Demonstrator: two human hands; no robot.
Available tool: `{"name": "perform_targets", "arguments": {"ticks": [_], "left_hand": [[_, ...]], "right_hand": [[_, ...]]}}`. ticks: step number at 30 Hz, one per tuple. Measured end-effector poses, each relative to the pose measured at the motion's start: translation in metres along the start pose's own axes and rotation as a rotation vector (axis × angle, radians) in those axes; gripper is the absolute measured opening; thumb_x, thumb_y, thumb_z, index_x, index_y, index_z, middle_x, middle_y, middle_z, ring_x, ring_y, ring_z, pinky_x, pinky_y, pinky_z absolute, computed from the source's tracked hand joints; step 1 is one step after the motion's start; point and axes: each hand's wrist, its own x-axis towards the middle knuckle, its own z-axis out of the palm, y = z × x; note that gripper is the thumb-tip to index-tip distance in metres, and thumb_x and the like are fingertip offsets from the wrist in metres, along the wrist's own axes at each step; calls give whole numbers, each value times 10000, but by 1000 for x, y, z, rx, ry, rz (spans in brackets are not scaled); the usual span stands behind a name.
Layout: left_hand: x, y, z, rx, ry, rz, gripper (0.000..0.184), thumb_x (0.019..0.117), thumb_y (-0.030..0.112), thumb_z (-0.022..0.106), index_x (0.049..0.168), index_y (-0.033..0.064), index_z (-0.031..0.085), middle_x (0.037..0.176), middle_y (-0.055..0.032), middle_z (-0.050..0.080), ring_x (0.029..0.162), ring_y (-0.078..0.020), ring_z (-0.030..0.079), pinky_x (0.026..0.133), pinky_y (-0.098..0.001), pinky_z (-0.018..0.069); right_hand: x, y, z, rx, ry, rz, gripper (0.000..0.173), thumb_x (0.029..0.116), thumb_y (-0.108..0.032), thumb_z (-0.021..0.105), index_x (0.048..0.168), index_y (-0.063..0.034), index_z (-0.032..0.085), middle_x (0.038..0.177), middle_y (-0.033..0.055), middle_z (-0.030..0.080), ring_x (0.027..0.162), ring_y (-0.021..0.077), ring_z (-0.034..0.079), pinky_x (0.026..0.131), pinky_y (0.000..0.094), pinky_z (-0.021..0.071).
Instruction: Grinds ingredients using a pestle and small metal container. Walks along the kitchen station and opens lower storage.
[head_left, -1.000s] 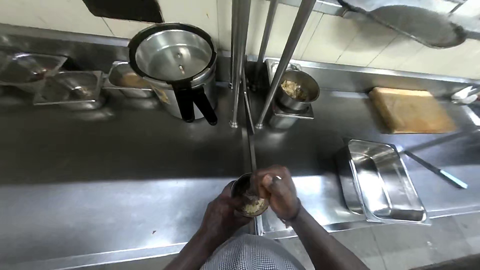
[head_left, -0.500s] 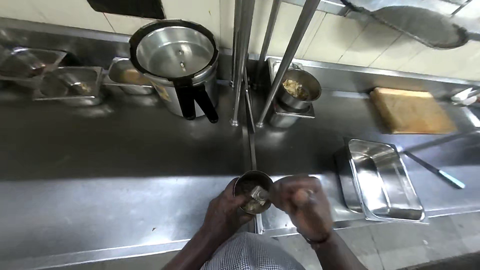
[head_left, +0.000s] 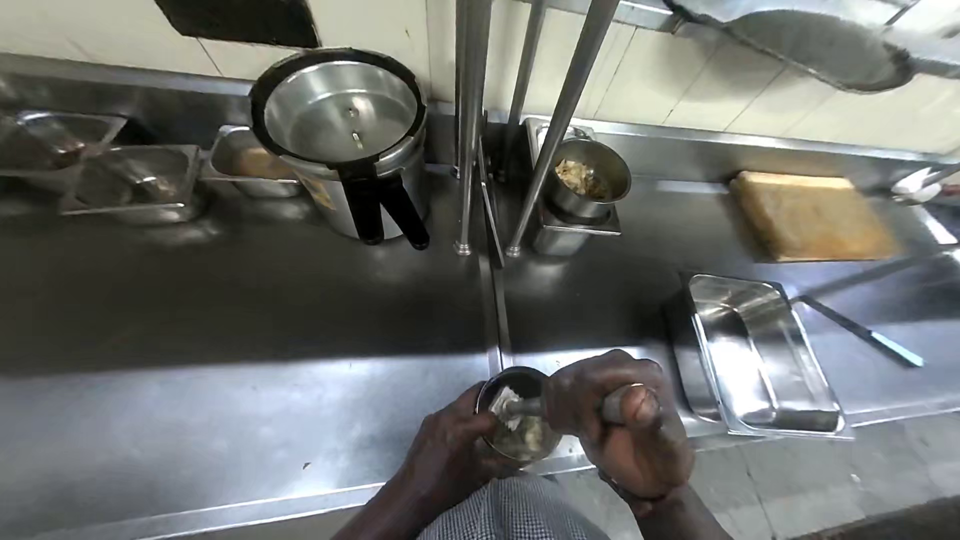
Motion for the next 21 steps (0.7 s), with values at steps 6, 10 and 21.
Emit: {"name": "perform_targets", "arguments": {"ticks": [6, 10, 21], "left_hand": [[17, -2, -2, -20, 101, 17, 351, 716, 444, 891, 912, 179, 769, 1253, -86, 703, 1046, -198, 723, 828, -439, 627], [14, -9, 3, 19, 78, 17, 325, 738, 400, 879, 914, 149, 773, 1356, -131, 656, 1103, -250, 716, 845, -475, 620], [16, -15, 5, 47, 26, -36, 324, 755, 441, 869, 906, 172, 773, 1381, -96, 639, 1096, -223, 712, 846, -462, 618]], "right_hand": [[6, -1, 1, -114, -25, -69, 528, 1038, -534, 501, 688, -140, 536, 575, -78, 435, 535, -3, 447, 521, 176, 384], [7, -3, -3, -107, 1, -76, 517, 1041, -525, 499, 696, -143, 549, 570, -80, 434, 526, 8, 448, 530, 196, 401], [0, 43, -9, -232, 83, -49, 545, 1028, -564, 499, 666, -160, 549, 555, -91, 453, 502, -16, 451, 480, 169, 390]]}}
